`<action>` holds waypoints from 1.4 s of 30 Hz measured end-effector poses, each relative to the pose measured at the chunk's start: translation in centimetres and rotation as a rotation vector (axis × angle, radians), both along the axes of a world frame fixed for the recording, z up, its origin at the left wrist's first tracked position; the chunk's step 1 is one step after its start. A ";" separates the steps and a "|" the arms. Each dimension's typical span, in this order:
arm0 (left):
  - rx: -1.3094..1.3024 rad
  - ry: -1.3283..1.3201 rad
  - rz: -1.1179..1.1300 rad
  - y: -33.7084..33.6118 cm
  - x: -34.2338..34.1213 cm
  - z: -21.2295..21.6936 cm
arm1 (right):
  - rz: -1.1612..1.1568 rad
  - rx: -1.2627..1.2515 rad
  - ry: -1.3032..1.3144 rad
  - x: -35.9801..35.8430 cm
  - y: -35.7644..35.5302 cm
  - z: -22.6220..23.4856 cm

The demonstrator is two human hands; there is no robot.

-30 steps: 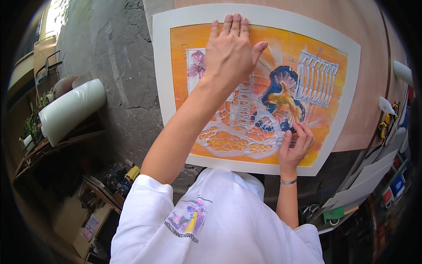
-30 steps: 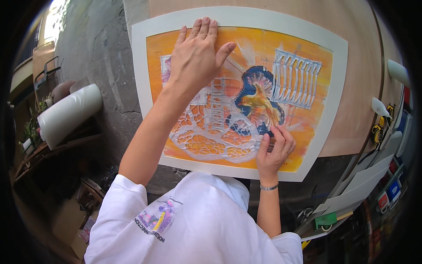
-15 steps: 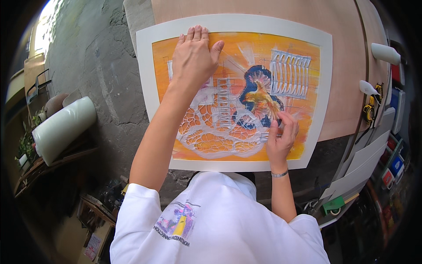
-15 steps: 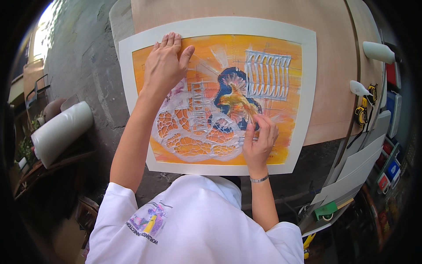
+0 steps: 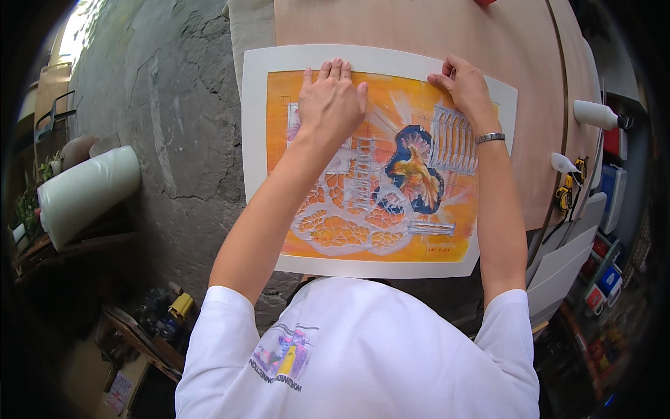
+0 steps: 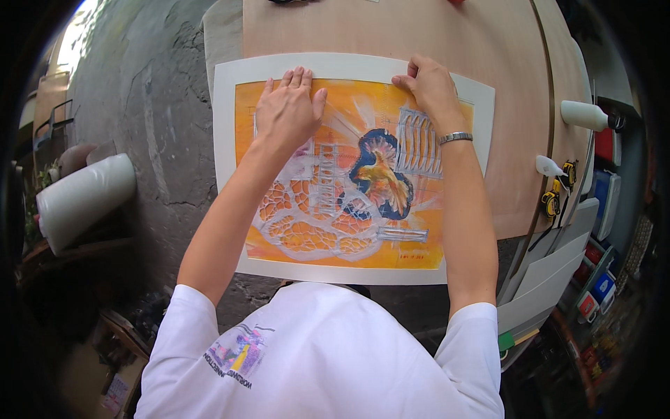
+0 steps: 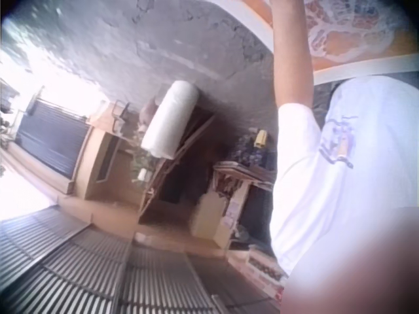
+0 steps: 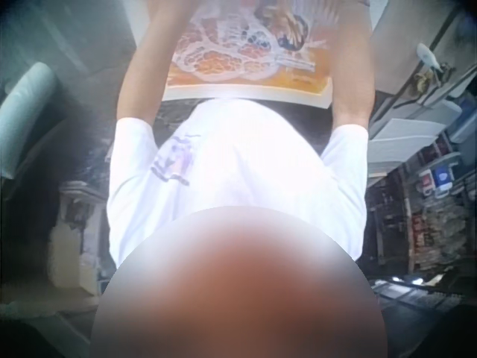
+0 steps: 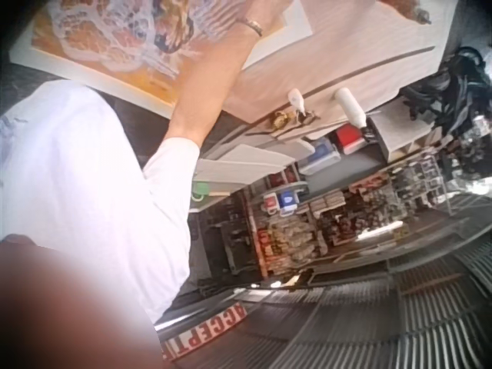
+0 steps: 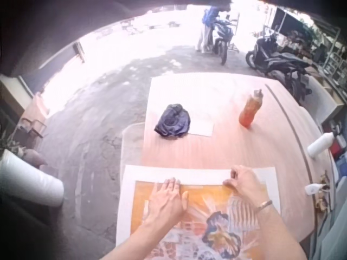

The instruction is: The person smooths a large printed poster onto a flat board, repeatedly pressing and rubbing the surface to remove air bubbles and ensure adhesion. They lift and reposition the poster several times to check alignment and continue smoothing the edges and center.

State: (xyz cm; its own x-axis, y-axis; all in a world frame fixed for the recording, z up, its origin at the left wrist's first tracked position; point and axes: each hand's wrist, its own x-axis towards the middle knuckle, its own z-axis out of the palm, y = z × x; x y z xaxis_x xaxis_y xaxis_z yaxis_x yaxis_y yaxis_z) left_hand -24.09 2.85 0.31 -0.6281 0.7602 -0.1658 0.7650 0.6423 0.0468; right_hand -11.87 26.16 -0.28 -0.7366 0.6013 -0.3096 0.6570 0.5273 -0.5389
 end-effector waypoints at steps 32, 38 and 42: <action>0.550 -0.904 0.904 -20.0 -7.0 1.4 | 0.512 -0.039 -0.274 -16.1 -7.1 2.2; 0.494 -0.912 0.903 -19.6 -7.2 2.1 | 0.549 -0.030 -0.233 -17.5 -8.6 2.3; 0.483 -0.908 0.918 -19.8 -7.2 1.7 | 0.551 -0.055 -0.237 -18.7 -9.9 2.7</action>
State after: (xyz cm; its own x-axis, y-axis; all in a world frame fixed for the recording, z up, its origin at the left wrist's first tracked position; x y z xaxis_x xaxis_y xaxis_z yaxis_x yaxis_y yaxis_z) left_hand -31.32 -16.95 1.98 -0.7455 0.2350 -0.6237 -0.3387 0.6724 0.6581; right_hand -30.60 16.29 2.40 -0.8422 0.1291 -0.5234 0.4005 0.7997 -0.4472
